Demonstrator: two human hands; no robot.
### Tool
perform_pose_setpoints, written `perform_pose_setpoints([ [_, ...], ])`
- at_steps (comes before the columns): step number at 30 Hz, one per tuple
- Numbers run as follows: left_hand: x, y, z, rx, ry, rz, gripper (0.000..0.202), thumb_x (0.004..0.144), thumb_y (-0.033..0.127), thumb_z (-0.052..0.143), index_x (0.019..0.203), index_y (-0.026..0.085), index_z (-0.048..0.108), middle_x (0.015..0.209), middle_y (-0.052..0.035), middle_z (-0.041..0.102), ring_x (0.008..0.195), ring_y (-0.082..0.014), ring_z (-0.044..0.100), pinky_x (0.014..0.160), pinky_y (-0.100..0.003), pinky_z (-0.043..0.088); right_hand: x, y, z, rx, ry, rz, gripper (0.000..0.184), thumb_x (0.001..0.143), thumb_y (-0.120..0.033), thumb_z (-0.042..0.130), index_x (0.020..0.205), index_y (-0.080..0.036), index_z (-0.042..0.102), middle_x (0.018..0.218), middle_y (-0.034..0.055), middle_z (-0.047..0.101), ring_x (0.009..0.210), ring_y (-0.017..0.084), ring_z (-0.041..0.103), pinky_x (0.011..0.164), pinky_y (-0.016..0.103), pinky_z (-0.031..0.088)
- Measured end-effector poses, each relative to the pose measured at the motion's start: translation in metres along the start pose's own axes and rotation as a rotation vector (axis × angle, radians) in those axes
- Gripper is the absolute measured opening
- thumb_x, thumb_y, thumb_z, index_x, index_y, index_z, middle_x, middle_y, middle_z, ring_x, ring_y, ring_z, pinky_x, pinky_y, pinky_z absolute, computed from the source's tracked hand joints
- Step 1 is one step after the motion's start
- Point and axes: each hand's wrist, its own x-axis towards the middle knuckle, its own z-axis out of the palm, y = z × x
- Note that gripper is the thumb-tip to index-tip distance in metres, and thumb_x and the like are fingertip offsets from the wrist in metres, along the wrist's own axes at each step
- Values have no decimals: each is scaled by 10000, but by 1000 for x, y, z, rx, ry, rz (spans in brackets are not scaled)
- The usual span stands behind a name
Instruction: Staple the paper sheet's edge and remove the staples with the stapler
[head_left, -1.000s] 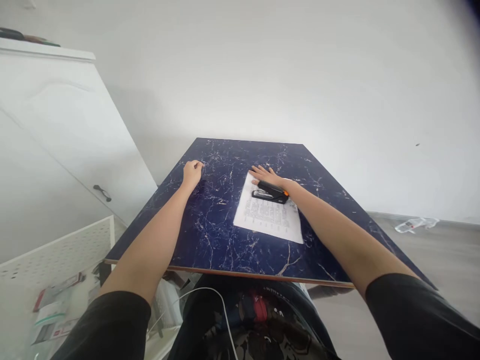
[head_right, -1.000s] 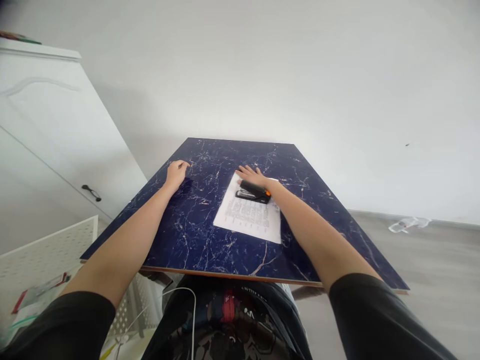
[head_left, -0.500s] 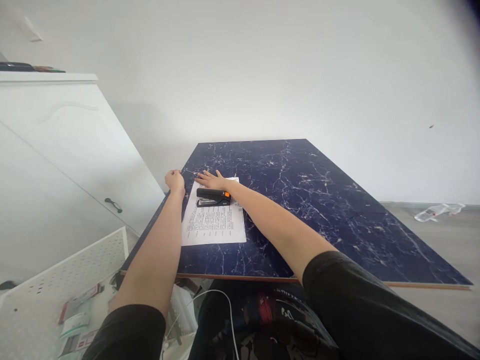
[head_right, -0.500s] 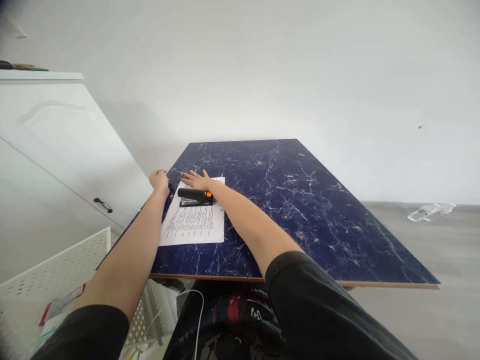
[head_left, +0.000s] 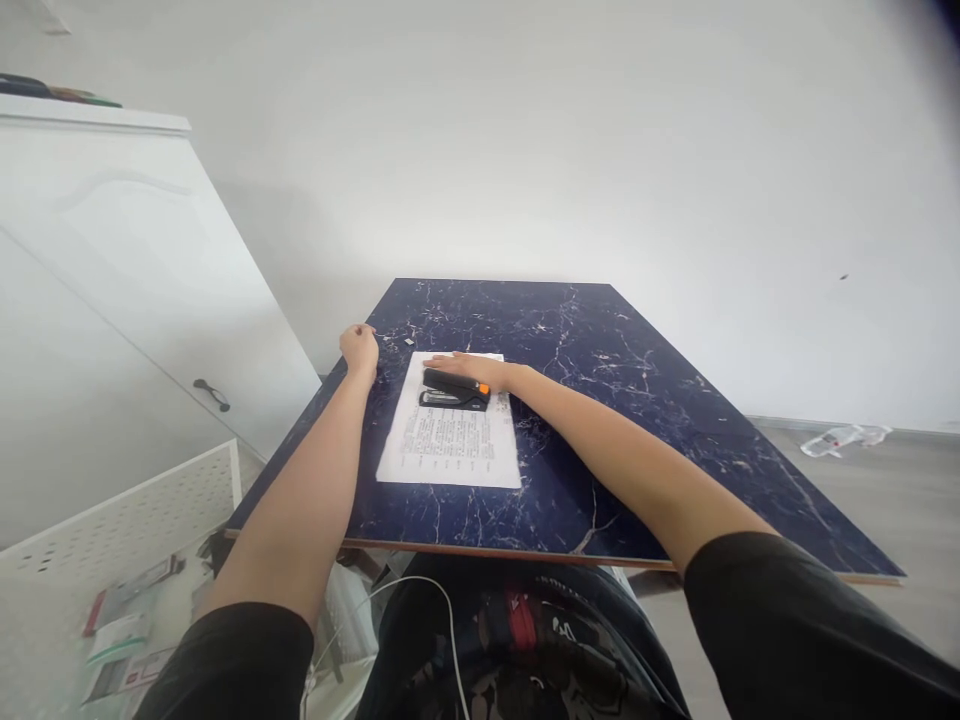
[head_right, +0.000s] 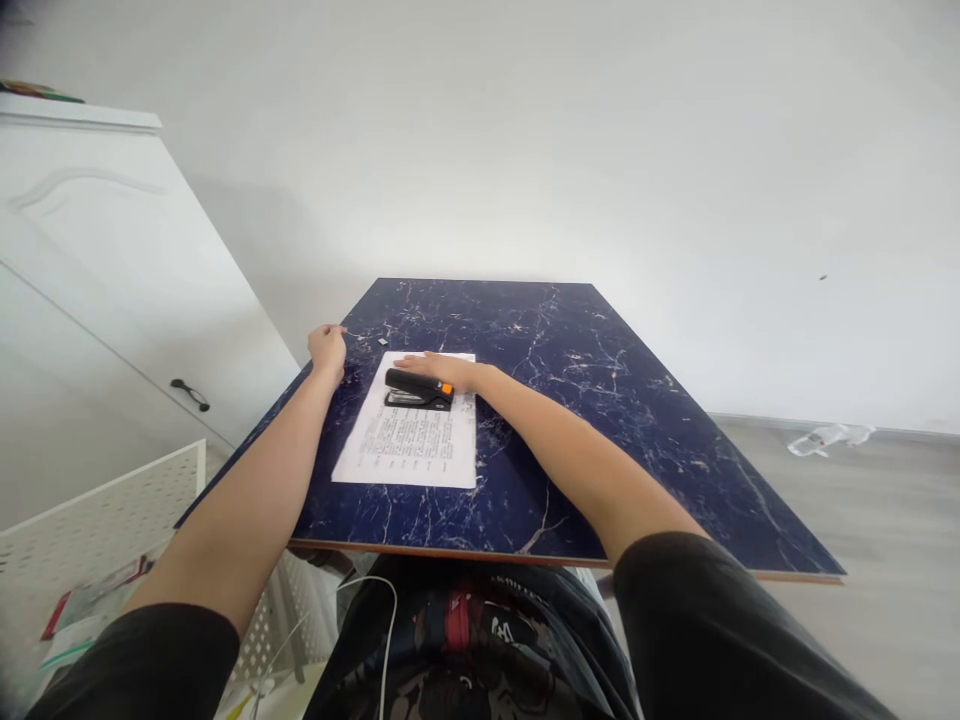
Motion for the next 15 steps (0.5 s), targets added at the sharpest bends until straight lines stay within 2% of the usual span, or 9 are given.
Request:
perform_pose_setpoints([
  [3,-12,13,6,20,-113,112,230,893,178,472,745,213,644,848,-86,712,930,-268,666,926,-377,482,-39,4,-10,28,1,77,655,988,-466,533,1614,-280,477,1727,6,322,1624,247,239,1347,493,55],
  [6,-33,32,13,24,-277,254,210,893,172,534,732,215,662,845,-83,700,930,-267,649,977,-380,467,-74,3,-20,31,21,151,662,977,-475,558,1606,-280,494,1713,12,355,1617,251,263,1349,485,70],
  [10,-76,61,25,-10,-489,428,175,881,179,638,714,218,676,851,-82,677,894,-251,639,973,-357,472,-96,-4,-24,19,71,194,620,963,-455,573,1567,-322,540,1684,-6,416,1599,249,310,1342,497,122],
  [12,-98,73,32,-87,-591,489,180,903,166,617,745,218,688,853,-76,683,876,-246,634,964,-358,471,-100,-6,-25,28,250,288,532,951,-444,570,1463,-316,642,1619,2,519,1554,259,395,1319,510,203],
  [15,-122,82,42,-217,-683,400,207,924,162,588,752,219,690,819,-53,700,808,-223,635,901,-346,486,-107,-7,-26,33,696,551,397,972,-407,470,1184,-226,754,1362,96,721,1330,294,610,1186,515,401],
])
